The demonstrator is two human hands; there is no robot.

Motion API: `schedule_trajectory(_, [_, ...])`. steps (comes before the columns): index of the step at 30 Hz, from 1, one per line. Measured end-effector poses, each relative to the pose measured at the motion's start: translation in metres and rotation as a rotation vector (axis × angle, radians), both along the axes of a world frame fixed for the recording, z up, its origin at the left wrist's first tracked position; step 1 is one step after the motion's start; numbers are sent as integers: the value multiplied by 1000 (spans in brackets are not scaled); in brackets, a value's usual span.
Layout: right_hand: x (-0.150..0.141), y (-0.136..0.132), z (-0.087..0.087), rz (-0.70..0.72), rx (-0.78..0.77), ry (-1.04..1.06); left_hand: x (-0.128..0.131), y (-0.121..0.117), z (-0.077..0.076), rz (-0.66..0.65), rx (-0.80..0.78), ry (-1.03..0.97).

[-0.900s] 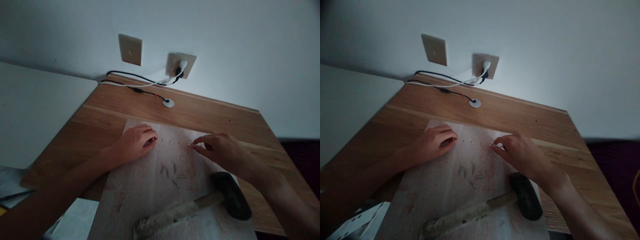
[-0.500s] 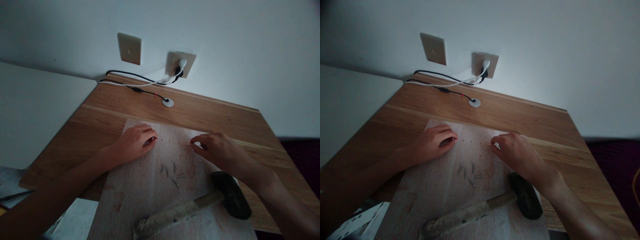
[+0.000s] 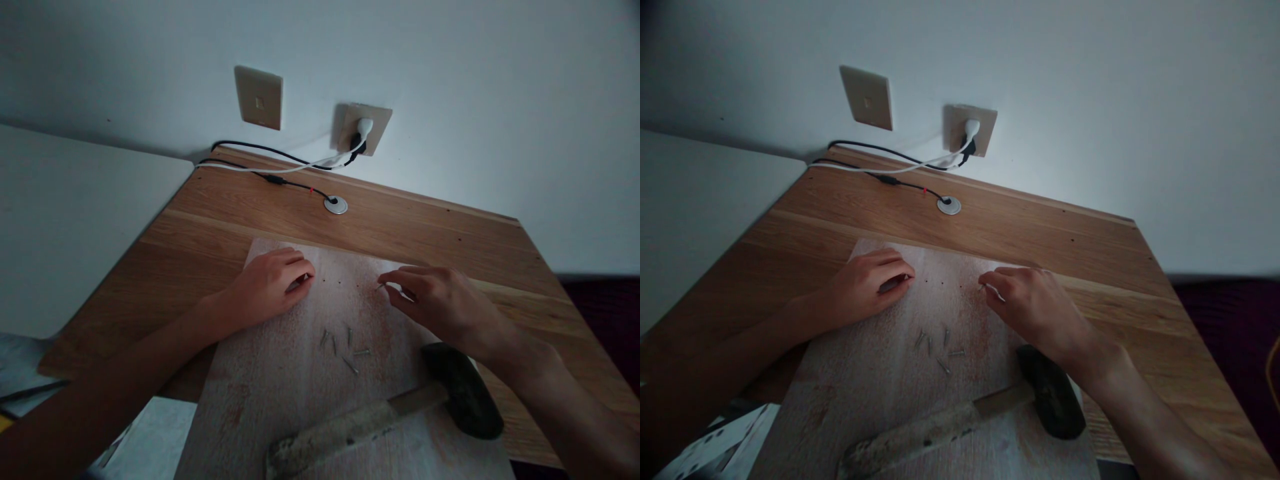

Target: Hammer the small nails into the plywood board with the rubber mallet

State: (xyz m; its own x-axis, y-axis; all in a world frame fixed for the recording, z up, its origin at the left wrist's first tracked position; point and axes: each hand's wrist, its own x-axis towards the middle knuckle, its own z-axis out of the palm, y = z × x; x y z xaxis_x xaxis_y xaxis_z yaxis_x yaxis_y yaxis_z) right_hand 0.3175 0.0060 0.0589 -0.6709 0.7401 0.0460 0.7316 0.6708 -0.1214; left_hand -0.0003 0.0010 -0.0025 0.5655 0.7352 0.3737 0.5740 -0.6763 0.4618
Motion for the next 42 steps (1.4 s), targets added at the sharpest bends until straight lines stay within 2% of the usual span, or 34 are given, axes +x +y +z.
schedule_trajectory(4, [3, -2, 5, 11, -11, 65, 0, 0, 2, 3, 6, 4])
schedule_trajectory(11, [-4, -24, 9, 95, -420, 118, 1, 0, 3, 4, 10, 10])
schedule_trajectory(15, [-8, -27, 3, 108, -494, 96, 1, 0, 3, 6, -2, 14])
schedule_trajectory(18, [-2, -21, 5, 78, -424, 120, 1, 0, 2, 5, -3, 0])
schedule_trajectory(21, [12, -10, 11, -24, -283, 143, 1, -1, 1, 8, 3, -1])
schedule_trajectory(25, [28, 1, 15, -146, -128, 58, 0, 0, 1, 9, -2, -8])
schedule_trajectory(32, [24, 1, 5, -172, -94, -51, 1, 0, 2, 10, 6, -7])
schedule_trajectory(42, [18, 1, 3, -166, -73, -173, 1, 0, 3, 4, -7, -1])
